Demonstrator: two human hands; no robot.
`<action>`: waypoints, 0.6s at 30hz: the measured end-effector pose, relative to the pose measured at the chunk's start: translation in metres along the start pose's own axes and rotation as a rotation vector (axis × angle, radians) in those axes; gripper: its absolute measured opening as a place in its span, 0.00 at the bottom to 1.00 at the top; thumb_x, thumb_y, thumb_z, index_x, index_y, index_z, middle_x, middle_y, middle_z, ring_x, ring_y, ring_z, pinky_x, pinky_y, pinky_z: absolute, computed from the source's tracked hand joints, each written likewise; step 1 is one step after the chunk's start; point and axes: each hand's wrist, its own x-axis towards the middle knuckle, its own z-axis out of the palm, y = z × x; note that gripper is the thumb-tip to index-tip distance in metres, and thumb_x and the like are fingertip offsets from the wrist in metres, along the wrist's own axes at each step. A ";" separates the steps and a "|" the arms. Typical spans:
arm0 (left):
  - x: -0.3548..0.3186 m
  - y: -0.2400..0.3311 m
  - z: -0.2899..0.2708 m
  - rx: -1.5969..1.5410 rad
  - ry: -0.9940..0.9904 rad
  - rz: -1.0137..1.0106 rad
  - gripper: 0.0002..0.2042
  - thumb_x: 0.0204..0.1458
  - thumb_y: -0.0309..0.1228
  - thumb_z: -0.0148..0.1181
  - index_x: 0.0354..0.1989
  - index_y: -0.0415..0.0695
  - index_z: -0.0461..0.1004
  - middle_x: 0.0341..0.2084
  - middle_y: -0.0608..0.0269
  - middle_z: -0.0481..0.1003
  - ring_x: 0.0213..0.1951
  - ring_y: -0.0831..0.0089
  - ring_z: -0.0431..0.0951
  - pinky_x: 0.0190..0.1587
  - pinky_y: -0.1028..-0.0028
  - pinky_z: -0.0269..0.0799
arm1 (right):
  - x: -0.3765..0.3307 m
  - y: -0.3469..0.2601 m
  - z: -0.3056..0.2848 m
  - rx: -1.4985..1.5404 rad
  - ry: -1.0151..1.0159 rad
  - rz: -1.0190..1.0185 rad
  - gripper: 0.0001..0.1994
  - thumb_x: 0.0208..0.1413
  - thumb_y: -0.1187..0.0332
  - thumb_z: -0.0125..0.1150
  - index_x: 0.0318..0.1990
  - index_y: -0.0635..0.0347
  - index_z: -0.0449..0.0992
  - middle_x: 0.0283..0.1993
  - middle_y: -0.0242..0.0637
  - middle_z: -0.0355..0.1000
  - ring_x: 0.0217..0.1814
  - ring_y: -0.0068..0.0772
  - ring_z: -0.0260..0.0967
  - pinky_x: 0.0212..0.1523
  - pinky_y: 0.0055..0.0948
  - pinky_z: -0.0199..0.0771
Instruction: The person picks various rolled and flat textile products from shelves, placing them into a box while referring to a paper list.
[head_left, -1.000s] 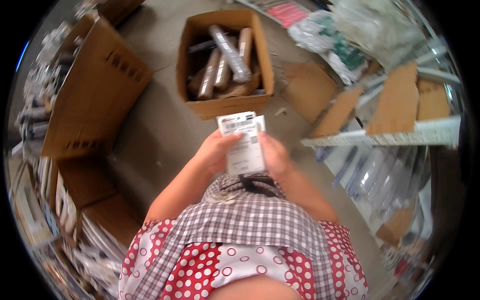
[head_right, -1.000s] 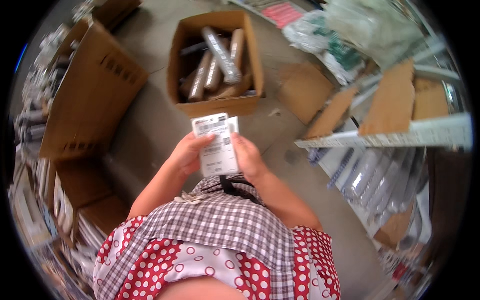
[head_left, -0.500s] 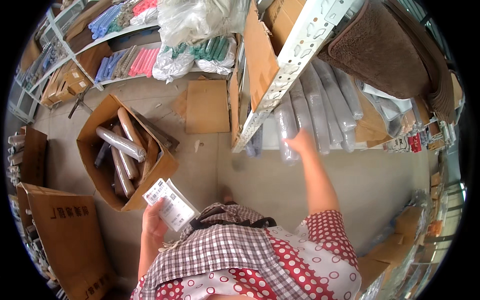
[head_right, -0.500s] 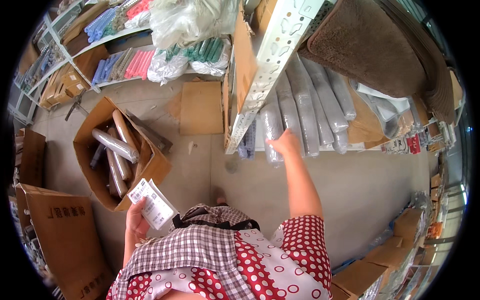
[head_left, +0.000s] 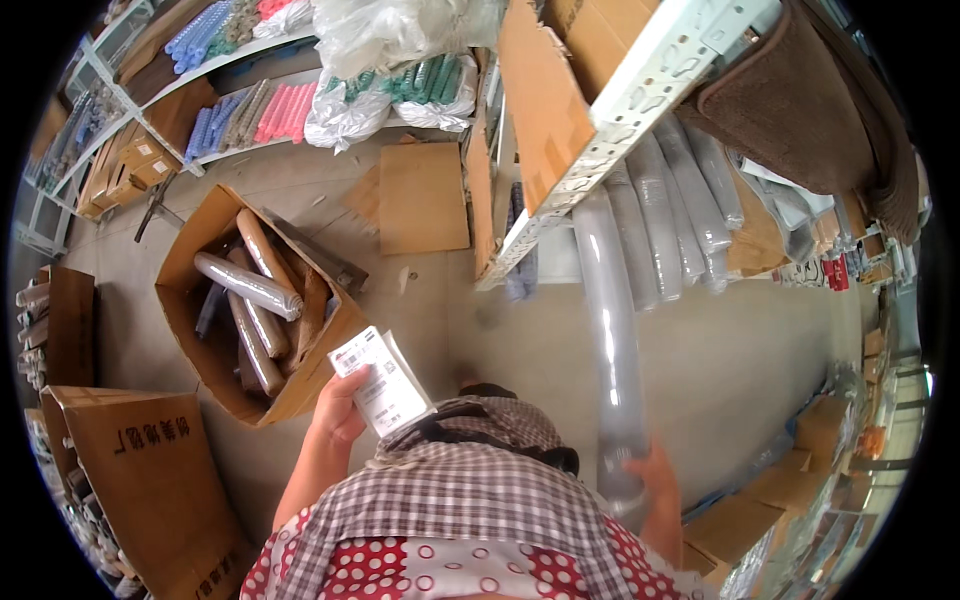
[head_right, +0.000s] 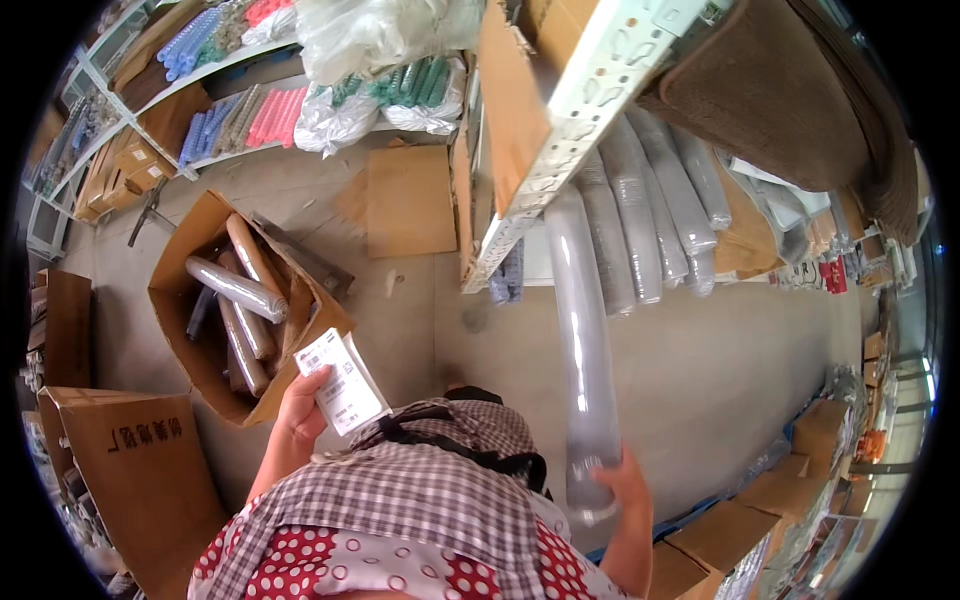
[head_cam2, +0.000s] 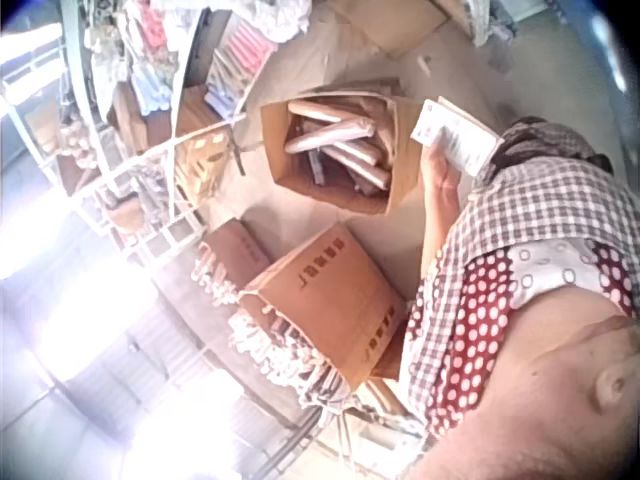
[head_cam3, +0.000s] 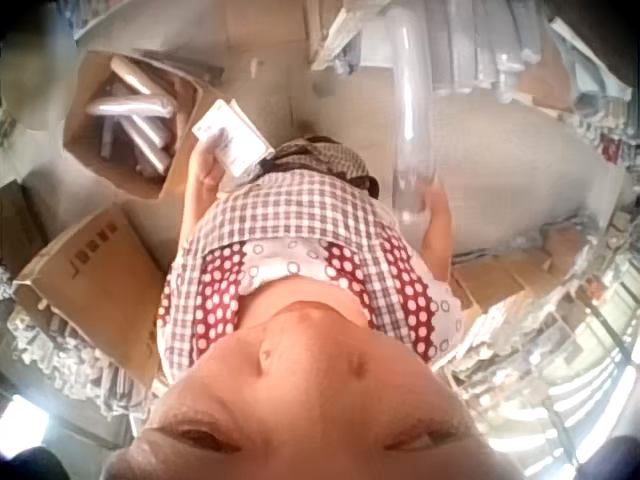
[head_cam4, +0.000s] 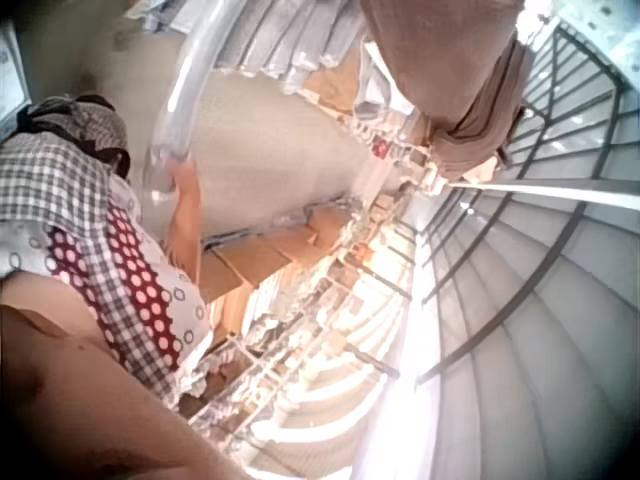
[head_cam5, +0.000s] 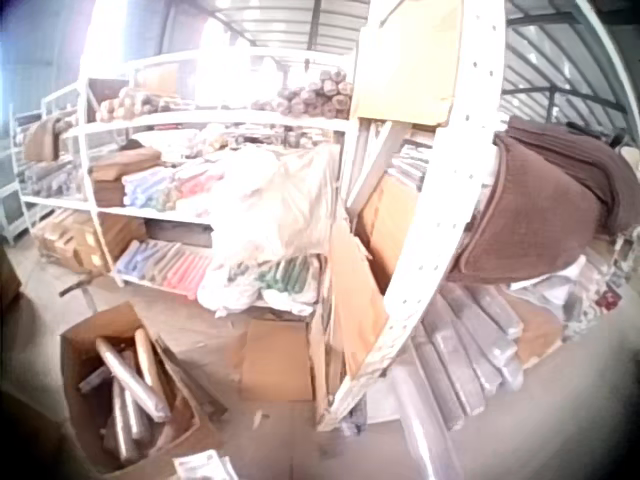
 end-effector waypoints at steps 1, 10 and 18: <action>0.003 0.006 -0.007 0.008 -0.025 -0.016 0.16 0.56 0.24 0.52 0.53 0.39 0.66 0.45 0.54 0.74 0.46 0.60 0.76 0.51 0.58 0.72 | -0.032 0.017 0.000 0.134 0.027 0.144 0.35 0.35 0.79 0.68 0.57 0.63 0.64 0.47 0.40 0.72 0.44 0.35 0.72 0.44 0.34 0.75; -0.001 0.035 -0.067 0.026 -0.120 -0.070 0.14 0.56 0.25 0.53 0.51 0.37 0.68 0.44 0.54 0.75 0.45 0.61 0.77 0.50 0.59 0.73 | -0.102 0.000 0.081 -0.338 -0.319 0.355 0.30 0.35 0.74 0.72 0.51 0.66 0.71 0.40 0.36 0.74 0.41 0.28 0.72 0.47 0.30 0.72; -0.080 0.059 -0.140 -0.106 -0.056 0.075 0.16 0.54 0.26 0.55 0.51 0.37 0.68 0.43 0.54 0.76 0.45 0.61 0.77 0.50 0.56 0.74 | 0.071 -0.094 0.252 -0.409 -0.687 -0.149 0.35 0.34 0.69 0.74 0.54 0.67 0.67 0.46 0.39 0.73 0.45 0.31 0.71 0.49 0.34 0.72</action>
